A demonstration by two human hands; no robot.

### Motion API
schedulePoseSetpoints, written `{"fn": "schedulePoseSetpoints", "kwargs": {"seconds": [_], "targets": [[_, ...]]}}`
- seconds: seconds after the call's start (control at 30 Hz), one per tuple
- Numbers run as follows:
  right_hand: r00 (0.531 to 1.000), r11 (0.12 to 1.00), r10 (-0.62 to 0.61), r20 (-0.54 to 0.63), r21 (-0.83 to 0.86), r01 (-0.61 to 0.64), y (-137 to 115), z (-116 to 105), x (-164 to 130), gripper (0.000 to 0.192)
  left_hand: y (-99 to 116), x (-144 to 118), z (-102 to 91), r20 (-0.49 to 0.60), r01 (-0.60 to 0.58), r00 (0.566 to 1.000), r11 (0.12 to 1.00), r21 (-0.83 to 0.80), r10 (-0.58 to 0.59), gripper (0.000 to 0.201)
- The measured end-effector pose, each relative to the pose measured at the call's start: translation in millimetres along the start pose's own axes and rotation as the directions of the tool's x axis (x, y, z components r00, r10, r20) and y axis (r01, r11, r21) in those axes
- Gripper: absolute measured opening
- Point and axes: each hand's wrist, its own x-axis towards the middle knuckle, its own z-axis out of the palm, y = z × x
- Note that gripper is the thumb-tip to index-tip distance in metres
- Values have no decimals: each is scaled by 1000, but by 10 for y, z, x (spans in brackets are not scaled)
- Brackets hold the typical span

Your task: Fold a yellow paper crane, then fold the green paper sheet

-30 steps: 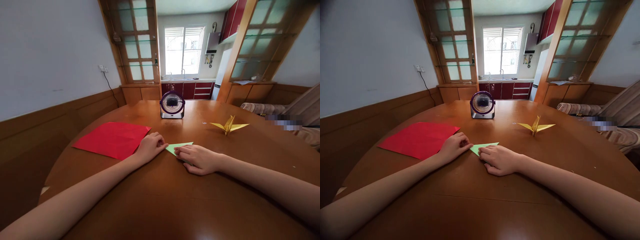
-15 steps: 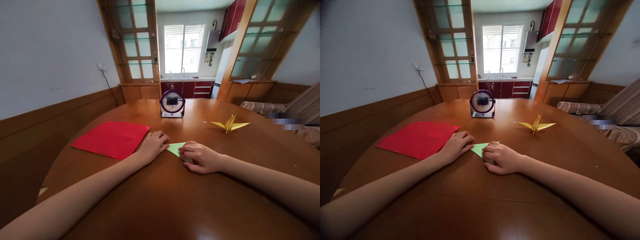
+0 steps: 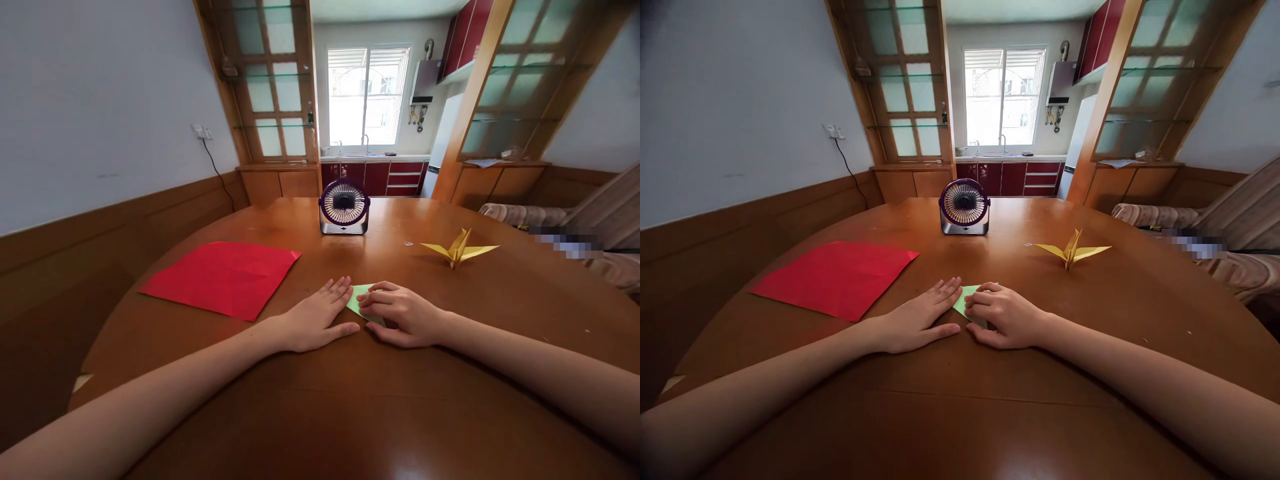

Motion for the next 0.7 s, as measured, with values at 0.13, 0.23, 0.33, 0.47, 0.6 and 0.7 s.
{"fn": "schedulePoseSetpoints", "kwargs": {"seconds": [0.13, 0.23, 0.33, 0.47, 0.6, 0.7], "targets": [[998, 999, -17, -63, -39, 15, -3, 2, -15, 15, -9, -11, -23, 5, -19, 1000, 1000, -11, 19, 86], [998, 999, 25, -53, -31, -27, -6, -13, -10, 18, -24, -16, 2, -6, -20, 1000, 1000, -14, 20, 86], [998, 998, 54, -9, -19, -54, -12, -31, 2, 21, -28, -20, 17, -40, -31, 999, 999, -21, 30, 83], [999, 998, 26, -41, -63, -29, -10, -28, 0, 23, -22, -18, 10, -46, -39, 998, 999, -11, 39, 83], [997, 995, 17, -81, -99, -25, -1, -29, -19, 26, -25, -18, 17, -38, -27, 999, 1000, -12, 27, 84], [997, 995, 56, -61, -81, -60, 0, -45, -31, 25, -42, -23, 45, -70, -58, 996, 998, -5, 58, 83]]}}
